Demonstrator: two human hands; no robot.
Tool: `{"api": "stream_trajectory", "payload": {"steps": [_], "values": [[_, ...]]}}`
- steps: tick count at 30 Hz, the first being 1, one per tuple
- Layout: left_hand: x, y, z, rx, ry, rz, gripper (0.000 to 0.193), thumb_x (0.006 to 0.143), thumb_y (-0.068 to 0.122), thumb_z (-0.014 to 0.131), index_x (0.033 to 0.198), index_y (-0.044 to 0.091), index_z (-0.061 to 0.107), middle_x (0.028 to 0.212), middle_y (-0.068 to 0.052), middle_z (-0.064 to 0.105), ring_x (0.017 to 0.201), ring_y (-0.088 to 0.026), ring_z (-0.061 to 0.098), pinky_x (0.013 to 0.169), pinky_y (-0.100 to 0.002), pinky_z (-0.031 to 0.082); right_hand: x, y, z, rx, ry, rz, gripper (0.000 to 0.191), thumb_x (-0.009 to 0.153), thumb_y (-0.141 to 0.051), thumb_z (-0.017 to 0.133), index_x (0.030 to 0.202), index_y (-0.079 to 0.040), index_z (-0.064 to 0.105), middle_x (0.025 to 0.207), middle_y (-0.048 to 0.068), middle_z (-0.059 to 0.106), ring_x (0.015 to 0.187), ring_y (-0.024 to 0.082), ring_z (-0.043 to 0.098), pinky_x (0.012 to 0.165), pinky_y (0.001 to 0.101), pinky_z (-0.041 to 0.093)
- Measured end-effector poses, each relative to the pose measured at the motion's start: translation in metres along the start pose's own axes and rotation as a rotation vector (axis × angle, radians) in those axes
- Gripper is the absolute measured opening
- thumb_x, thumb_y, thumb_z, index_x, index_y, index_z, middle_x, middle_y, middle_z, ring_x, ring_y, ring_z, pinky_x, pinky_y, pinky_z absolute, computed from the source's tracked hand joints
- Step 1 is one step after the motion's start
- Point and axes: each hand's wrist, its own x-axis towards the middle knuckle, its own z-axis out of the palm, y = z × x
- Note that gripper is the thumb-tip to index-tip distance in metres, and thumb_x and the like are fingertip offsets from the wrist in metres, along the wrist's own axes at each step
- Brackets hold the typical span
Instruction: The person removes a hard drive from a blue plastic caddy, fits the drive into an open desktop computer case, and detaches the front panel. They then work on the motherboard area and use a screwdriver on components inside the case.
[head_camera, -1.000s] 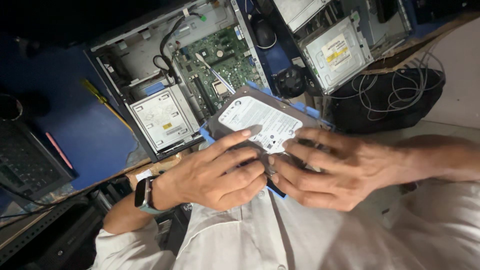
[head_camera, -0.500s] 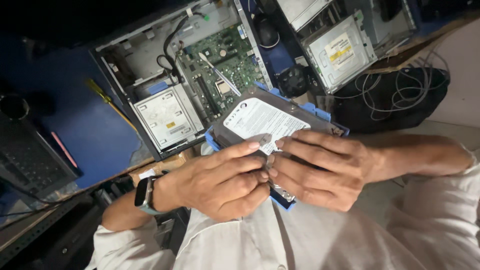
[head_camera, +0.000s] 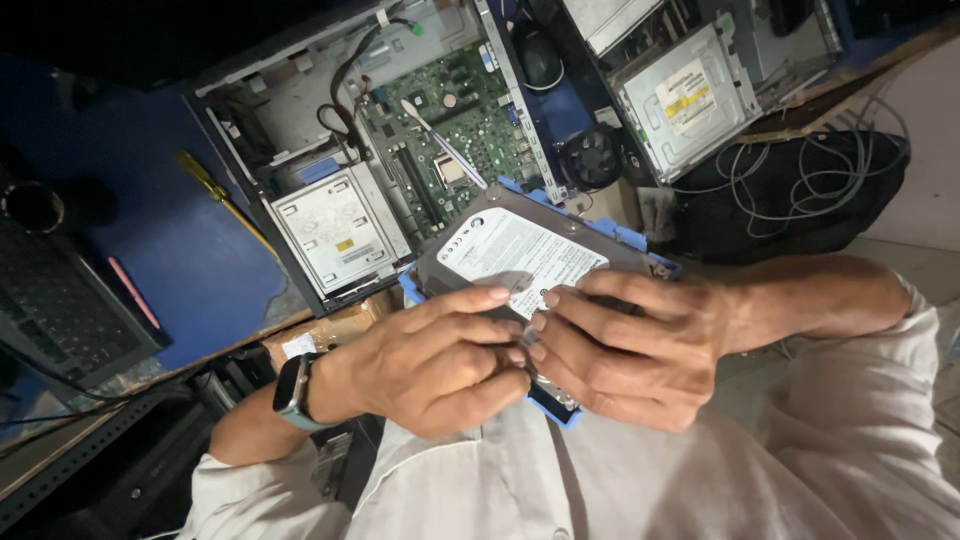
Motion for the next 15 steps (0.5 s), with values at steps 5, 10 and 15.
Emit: {"api": "stream_trajectory", "payload": {"steps": [5,10,15], "values": [[0.0045,0.0020,-0.0054,-0.046,-0.136,-0.117,0.006,0.096,0.003,0.072,0.101,0.000,0.070,0.097,-0.006,0.061,0.101,-0.023,0.065,0.120,-0.051,0.046,0.0019,0.0030,-0.0030,0.019,-0.117,0.035,0.021,0.089,-0.013,0.071,0.101,0.004,0.074,0.101,0.017,0.072,0.089,0.029,0.071,0.072,0.0367,0.057],[0.0074,-0.0010,-0.0047,-0.047,-0.195,-0.109,0.005,0.094,0.002,0.073,0.096,-0.001,0.069,0.096,-0.006,0.059,0.100,-0.023,0.063,0.121,-0.052,0.045,0.0022,0.0018,-0.0047,-0.005,-0.171,0.064,0.025,0.087,-0.017,0.070,0.101,0.003,0.073,0.102,0.016,0.071,0.087,0.027,0.070,0.072,0.0350,0.057],[0.0077,-0.0020,0.0024,-0.060,-0.159,-0.101,0.007,0.096,0.005,0.073,0.096,0.000,0.069,0.097,-0.006,0.059,0.103,-0.024,0.065,0.119,-0.048,0.045,-0.0066,0.0043,-0.0040,0.023,-0.123,0.046,0.023,0.088,-0.017,0.069,0.099,0.003,0.074,0.100,0.017,0.071,0.086,0.026,0.070,0.071,0.0345,0.057]]}}
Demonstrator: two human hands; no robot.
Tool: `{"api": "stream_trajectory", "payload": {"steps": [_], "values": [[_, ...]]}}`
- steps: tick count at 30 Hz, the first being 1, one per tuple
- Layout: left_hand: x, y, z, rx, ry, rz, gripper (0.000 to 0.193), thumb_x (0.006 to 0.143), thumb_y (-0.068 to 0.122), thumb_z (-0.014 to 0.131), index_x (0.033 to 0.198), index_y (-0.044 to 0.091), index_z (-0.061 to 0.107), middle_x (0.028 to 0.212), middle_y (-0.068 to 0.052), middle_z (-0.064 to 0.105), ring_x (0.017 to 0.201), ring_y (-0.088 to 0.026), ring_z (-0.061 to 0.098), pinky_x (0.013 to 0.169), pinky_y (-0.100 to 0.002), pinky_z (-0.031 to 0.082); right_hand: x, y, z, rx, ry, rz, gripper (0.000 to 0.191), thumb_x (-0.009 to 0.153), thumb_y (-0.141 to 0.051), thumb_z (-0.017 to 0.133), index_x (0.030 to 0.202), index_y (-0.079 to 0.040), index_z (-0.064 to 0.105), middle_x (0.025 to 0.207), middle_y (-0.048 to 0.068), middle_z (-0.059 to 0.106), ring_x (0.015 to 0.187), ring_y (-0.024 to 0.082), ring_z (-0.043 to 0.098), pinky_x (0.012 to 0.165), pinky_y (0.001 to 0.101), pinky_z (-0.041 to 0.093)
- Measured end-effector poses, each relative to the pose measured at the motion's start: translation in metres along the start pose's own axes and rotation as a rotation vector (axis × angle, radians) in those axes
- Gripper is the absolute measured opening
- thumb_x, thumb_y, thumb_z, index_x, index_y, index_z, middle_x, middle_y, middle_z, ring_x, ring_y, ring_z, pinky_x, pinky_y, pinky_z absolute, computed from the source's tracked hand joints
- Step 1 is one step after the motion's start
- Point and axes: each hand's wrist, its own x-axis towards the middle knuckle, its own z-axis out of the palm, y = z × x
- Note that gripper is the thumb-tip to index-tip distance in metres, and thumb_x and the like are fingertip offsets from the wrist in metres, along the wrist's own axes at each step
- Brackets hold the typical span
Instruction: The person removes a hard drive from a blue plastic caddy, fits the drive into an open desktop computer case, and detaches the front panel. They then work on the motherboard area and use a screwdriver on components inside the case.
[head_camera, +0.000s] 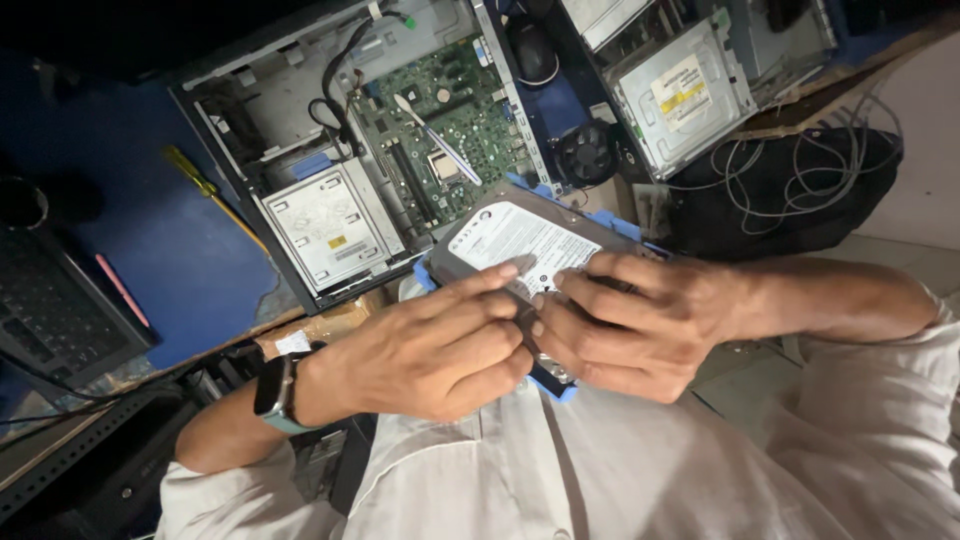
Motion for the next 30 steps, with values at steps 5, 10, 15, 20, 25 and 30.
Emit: {"api": "stream_trajectory", "payload": {"steps": [5,10,15,20,25,30], "values": [[0.002,0.003,0.004,-0.017,0.046,-0.007,0.006,0.097,0.004,0.073,0.098,0.000,0.069,0.095,-0.006,0.059,0.103,-0.025,0.066,0.114,-0.047,0.048,-0.006,-0.002,0.006,-0.106,0.074,-0.094,0.009,0.091,-0.007,0.075,0.092,0.002,0.073,0.095,0.012,0.071,0.083,0.021,0.068,0.071,0.0322,0.054],[0.002,0.004,0.005,-0.014,0.057,-0.013,0.008,0.096,0.004,0.072,0.102,-0.002,0.071,0.096,-0.007,0.060,0.099,-0.025,0.066,0.113,-0.047,0.049,-0.007,-0.004,0.007,-0.120,0.098,-0.150,0.008,0.090,-0.008,0.074,0.087,-0.001,0.073,0.088,0.010,0.070,0.079,0.019,0.066,0.070,0.0313,0.054],[-0.001,0.000,0.007,-0.017,0.043,-0.007,0.015,0.096,0.007,0.075,0.108,-0.001,0.071,0.105,-0.008,0.065,0.102,-0.024,0.068,0.115,-0.049,0.048,-0.014,-0.003,0.011,-0.109,0.077,-0.170,0.011,0.092,-0.010,0.071,0.086,-0.002,0.070,0.088,0.008,0.066,0.077,0.020,0.066,0.068,0.0328,0.056],[0.000,-0.008,0.008,0.086,0.183,-0.223,0.042,0.094,0.029,0.080,0.123,0.003,0.065,0.118,-0.015,0.066,0.116,-0.034,0.066,0.118,-0.058,0.042,-0.026,0.001,0.025,0.110,0.115,0.262,0.020,0.090,-0.010,0.074,0.099,0.006,0.066,0.100,0.018,0.068,0.087,0.031,0.072,0.075,0.0402,0.060],[0.007,-0.016,0.032,0.149,0.301,-0.467,0.043,0.096,0.027,0.072,0.128,0.000,0.062,0.121,-0.017,0.065,0.123,-0.041,0.061,0.114,-0.058,0.043,-0.023,-0.010,0.047,0.379,0.185,0.772,0.035,0.086,-0.013,0.080,0.112,0.005,0.064,0.112,0.020,0.066,0.097,0.033,0.071,0.082,0.0381,0.058],[-0.002,-0.027,0.049,0.004,0.328,-0.622,0.034,0.100,0.021,0.061,0.126,0.000,0.060,0.121,-0.019,0.064,0.120,-0.042,0.059,0.107,-0.051,0.045,-0.021,-0.009,0.057,0.527,0.131,1.016,0.034,0.086,-0.008,0.080,0.113,0.005,0.066,0.112,0.016,0.068,0.094,0.027,0.071,0.080,0.0336,0.057]]}}
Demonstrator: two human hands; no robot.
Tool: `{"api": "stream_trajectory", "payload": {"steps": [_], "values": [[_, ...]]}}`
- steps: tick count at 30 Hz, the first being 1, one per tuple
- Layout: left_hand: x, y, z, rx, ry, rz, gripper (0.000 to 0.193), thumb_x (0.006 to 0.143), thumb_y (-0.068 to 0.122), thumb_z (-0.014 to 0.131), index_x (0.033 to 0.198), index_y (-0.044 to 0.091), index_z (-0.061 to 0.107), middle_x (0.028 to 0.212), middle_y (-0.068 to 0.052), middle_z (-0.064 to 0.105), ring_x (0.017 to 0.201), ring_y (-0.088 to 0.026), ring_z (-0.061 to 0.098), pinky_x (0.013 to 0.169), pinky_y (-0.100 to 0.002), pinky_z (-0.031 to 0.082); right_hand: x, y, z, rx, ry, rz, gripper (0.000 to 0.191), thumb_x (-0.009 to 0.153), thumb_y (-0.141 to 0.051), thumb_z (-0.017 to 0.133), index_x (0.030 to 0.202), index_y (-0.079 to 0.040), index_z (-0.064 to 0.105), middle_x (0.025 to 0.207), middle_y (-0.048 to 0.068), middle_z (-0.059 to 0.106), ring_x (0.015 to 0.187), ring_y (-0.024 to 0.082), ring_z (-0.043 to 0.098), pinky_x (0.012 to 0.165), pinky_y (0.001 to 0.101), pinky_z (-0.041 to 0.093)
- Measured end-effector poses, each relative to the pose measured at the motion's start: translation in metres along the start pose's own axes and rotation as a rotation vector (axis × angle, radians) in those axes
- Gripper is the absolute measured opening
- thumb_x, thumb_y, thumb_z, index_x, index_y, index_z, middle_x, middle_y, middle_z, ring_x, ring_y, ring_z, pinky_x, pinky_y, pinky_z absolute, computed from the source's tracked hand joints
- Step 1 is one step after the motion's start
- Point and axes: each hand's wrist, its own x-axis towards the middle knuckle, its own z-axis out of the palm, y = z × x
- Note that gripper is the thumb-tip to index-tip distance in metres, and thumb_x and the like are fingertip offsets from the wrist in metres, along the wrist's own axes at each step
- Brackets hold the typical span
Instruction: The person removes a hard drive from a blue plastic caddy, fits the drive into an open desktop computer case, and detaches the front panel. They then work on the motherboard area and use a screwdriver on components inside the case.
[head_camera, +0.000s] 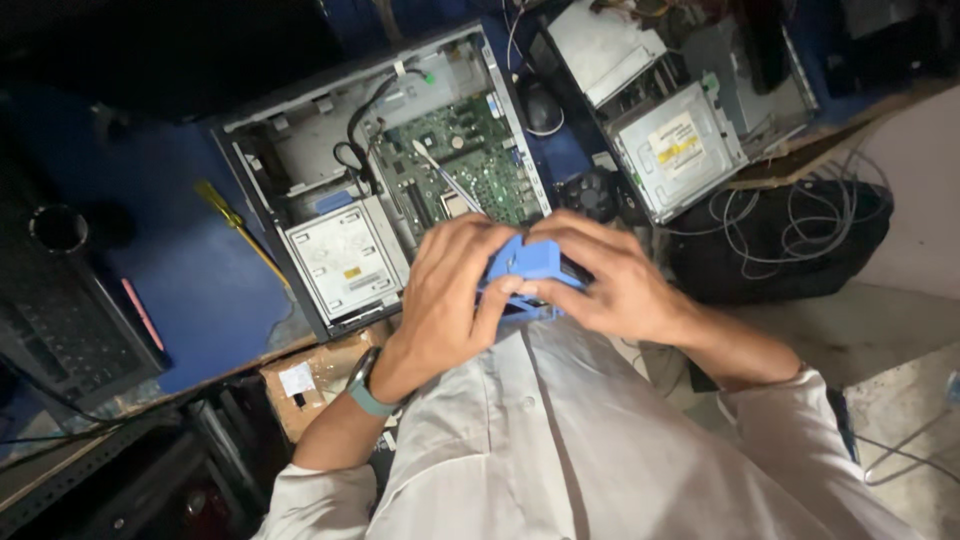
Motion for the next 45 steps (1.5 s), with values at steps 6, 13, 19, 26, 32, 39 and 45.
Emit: {"api": "stream_trajectory", "payload": {"steps": [6,13,19,26,32,39,45], "values": [[-0.004,-0.001,0.003,-0.027,0.020,-0.044,0.033,0.100,0.019,0.063,0.127,0.000,0.060,0.120,-0.017,0.065,0.120,-0.040,0.059,0.107,-0.049,0.045,0.004,0.004,0.003,0.073,0.004,0.016,0.033,0.084,-0.007,0.083,0.113,0.004,0.070,0.111,0.014,0.070,0.097,0.024,0.073,0.085,0.0332,0.058],[-0.003,0.008,-0.008,0.086,0.085,0.050,0.043,0.089,0.017,0.080,0.127,0.003,0.066,0.117,-0.012,0.066,0.117,-0.038,0.060,0.104,-0.050,0.049,0.006,0.037,0.000,0.204,-0.009,-0.152,0.039,0.077,-0.004,0.087,0.110,0.006,0.070,0.112,0.019,0.071,0.105,0.030,0.073,0.092,0.0369,0.059],[-0.003,0.005,-0.001,0.088,0.116,0.087,0.046,0.086,0.017,0.083,0.127,0.005,0.067,0.114,-0.012,0.064,0.117,-0.037,0.060,0.105,-0.051,0.048,0.002,0.063,0.006,0.275,-0.007,-0.181,0.038,0.076,-0.003,0.085,0.110,0.007,0.071,0.113,0.021,0.072,0.107,0.033,0.073,0.095,0.0396,0.059],[-0.016,-0.025,0.000,-0.090,0.525,-0.067,0.056,0.094,0.032,0.074,0.140,0.010,0.049,0.144,-0.016,0.045,0.135,-0.037,0.047,0.118,-0.052,0.038,0.011,0.053,0.024,-0.103,0.184,-0.404,0.026,0.083,-0.004,0.080,0.108,0.001,0.073,0.111,0.014,0.073,0.105,0.030,0.074,0.093,0.0408,0.060],[-0.031,-0.063,0.017,-1.672,0.362,-0.648,0.066,0.095,0.033,0.065,0.148,0.008,0.034,0.138,-0.017,0.057,0.125,-0.034,0.059,0.104,-0.053,0.048,0.033,0.044,0.042,-0.652,0.172,-0.835,0.026,0.094,-0.015,0.073,0.119,-0.007,0.076,0.128,0.006,0.070,0.119,0.026,0.060,0.097,0.0391,0.050],[-0.040,-0.067,0.023,-1.258,0.583,-0.609,0.068,0.083,-0.005,0.069,0.145,-0.003,0.042,0.133,-0.018,0.063,0.125,-0.028,0.063,0.110,-0.042,0.049,0.009,0.027,0.025,-0.462,0.127,-0.458,0.046,0.086,-0.047,0.081,0.114,-0.012,0.069,0.131,0.012,0.059,0.120,0.034,0.058,0.101,0.0518,0.046],[-0.048,-0.061,0.021,-1.127,0.539,-0.465,0.062,0.086,-0.006,0.072,0.141,-0.002,0.044,0.135,-0.015,0.062,0.128,-0.025,0.062,0.114,-0.040,0.048,-0.004,0.039,0.023,0.787,0.276,0.349,0.053,0.091,-0.005,0.074,0.141,-0.003,0.057,0.131,0.012,0.066,0.106,0.016,0.066,0.093,0.0334,0.053]]}}
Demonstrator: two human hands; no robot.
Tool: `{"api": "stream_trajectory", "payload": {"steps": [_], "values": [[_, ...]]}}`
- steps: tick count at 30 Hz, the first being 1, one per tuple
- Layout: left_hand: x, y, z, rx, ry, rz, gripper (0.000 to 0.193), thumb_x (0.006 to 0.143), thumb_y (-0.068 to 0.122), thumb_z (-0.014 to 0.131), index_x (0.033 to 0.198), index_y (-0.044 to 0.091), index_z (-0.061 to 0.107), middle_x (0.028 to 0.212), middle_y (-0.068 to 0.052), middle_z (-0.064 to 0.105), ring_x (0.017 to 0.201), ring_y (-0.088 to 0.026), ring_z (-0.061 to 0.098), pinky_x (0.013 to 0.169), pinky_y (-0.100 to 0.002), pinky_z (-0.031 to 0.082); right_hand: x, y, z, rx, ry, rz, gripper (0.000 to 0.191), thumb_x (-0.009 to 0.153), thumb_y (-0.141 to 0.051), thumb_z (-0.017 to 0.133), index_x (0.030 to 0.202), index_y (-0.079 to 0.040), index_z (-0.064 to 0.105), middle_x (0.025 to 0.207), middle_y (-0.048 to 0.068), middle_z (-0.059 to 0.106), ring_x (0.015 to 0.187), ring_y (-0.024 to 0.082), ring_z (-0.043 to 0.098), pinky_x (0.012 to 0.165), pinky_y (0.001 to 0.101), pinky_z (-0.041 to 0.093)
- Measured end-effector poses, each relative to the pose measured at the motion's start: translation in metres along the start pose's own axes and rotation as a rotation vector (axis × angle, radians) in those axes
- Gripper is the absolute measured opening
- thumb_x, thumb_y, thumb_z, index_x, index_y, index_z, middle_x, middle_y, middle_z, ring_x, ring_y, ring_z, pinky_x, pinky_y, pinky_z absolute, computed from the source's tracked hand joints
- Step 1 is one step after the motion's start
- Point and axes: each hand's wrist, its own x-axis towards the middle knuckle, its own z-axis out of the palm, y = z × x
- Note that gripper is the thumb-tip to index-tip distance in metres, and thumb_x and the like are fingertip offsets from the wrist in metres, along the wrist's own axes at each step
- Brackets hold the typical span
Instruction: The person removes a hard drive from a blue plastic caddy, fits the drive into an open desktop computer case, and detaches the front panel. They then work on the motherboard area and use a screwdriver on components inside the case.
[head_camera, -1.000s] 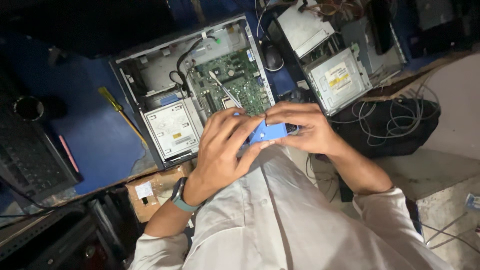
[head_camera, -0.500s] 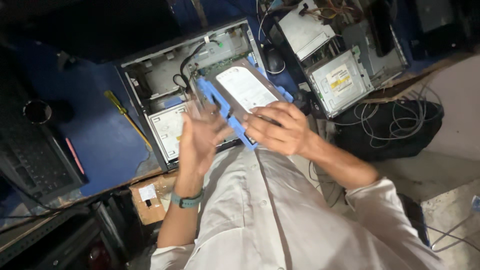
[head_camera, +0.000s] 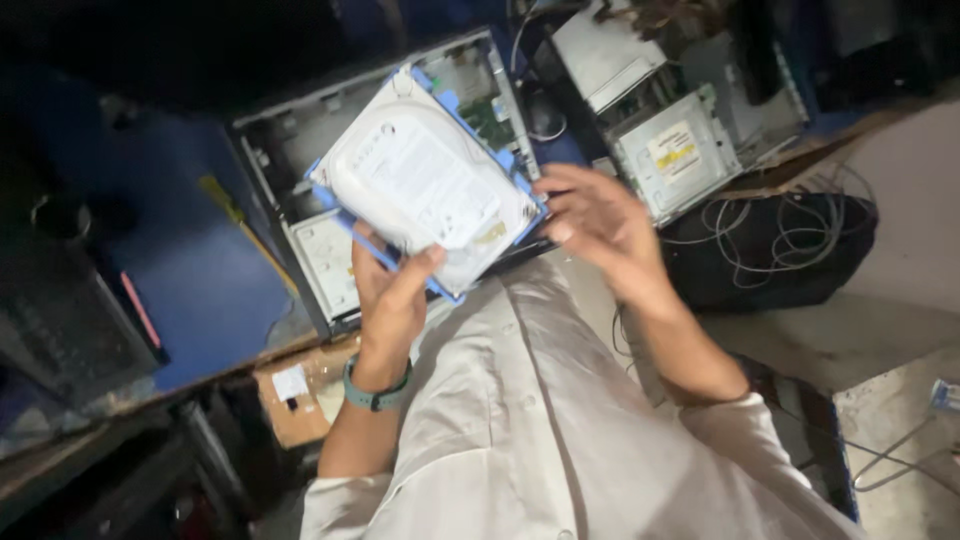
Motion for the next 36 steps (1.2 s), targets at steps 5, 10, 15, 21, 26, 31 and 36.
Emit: {"api": "stream_trajectory", "payload": {"steps": [5,10,15,21,26,31,36], "values": [[-0.010,0.005,0.005,0.228,-0.101,0.019,0.062,0.087,-0.002,0.075,0.143,-0.003,0.046,0.129,-0.013,0.063,0.115,-0.021,0.064,0.097,-0.034,0.053,0.010,0.030,0.003,0.149,-0.068,0.071,0.036,0.095,0.000,0.074,0.129,0.008,0.065,0.119,0.012,0.072,0.108,0.016,0.066,0.098,0.0319,0.052],[-0.024,0.005,0.005,0.432,-0.104,0.134,0.054,0.091,0.001,0.076,0.138,-0.005,0.051,0.129,-0.013,0.066,0.116,-0.020,0.067,0.100,-0.032,0.054,0.008,0.047,0.009,0.351,-0.037,0.041,0.035,0.093,-0.001,0.074,0.126,0.007,0.067,0.118,0.012,0.073,0.107,0.016,0.067,0.099,0.0306,0.051],[-0.034,0.000,-0.004,0.534,-0.162,0.217,0.045,0.093,0.000,0.077,0.134,-0.005,0.059,0.127,-0.013,0.070,0.113,-0.021,0.069,0.100,-0.034,0.055,-0.003,0.038,0.013,0.335,-0.033,-0.058,0.038,0.090,-0.002,0.077,0.125,0.008,0.068,0.116,0.014,0.074,0.105,0.017,0.068,0.098,0.0316,0.053],[0.008,-0.017,-0.004,0.230,-0.169,0.069,0.068,0.090,0.000,0.079,0.148,-0.001,0.044,0.147,-0.014,0.050,0.132,-0.022,0.054,0.114,-0.039,0.046,-0.005,0.001,0.023,-0.388,0.020,-0.520,0.031,0.087,0.001,0.079,0.116,0.008,0.070,0.114,0.017,0.072,0.104,0.024,0.070,0.094,0.0344,0.057],[0.022,-0.012,-0.004,0.144,-0.013,0.155,0.100,0.085,0.004,0.081,0.162,0.007,0.016,0.160,-0.014,0.039,0.145,-0.025,0.044,0.125,-0.042,0.035,0.003,-0.015,0.033,-0.560,-0.028,-0.700,0.032,0.087,0.003,0.079,0.116,0.009,0.068,0.111,0.019,0.071,0.104,0.030,0.072,0.095,0.0394,0.058],[0.021,0.006,-0.014,0.322,-0.066,0.257,0.094,0.090,0.006,0.082,0.162,0.005,0.021,0.159,-0.014,0.046,0.149,-0.022,0.046,0.128,-0.037,0.034,0.003,-0.008,0.024,-0.495,-0.065,-0.602,0.033,0.086,0.001,0.077,0.117,0.010,0.068,0.111,0.020,0.071,0.102,0.028,0.071,0.093,0.0376,0.057],[0.005,0.021,-0.007,0.408,-0.055,0.206,0.059,0.090,0.004,0.083,0.136,0.000,0.047,0.124,-0.010,0.062,0.116,-0.016,0.061,0.109,-0.032,0.050,0.008,0.006,0.019,-0.178,0.097,-0.415,0.046,0.091,-0.005,0.080,0.130,0.006,0.058,0.120,0.017,0.066,0.109,0.021,0.066,0.100,0.0322,0.053]]}}
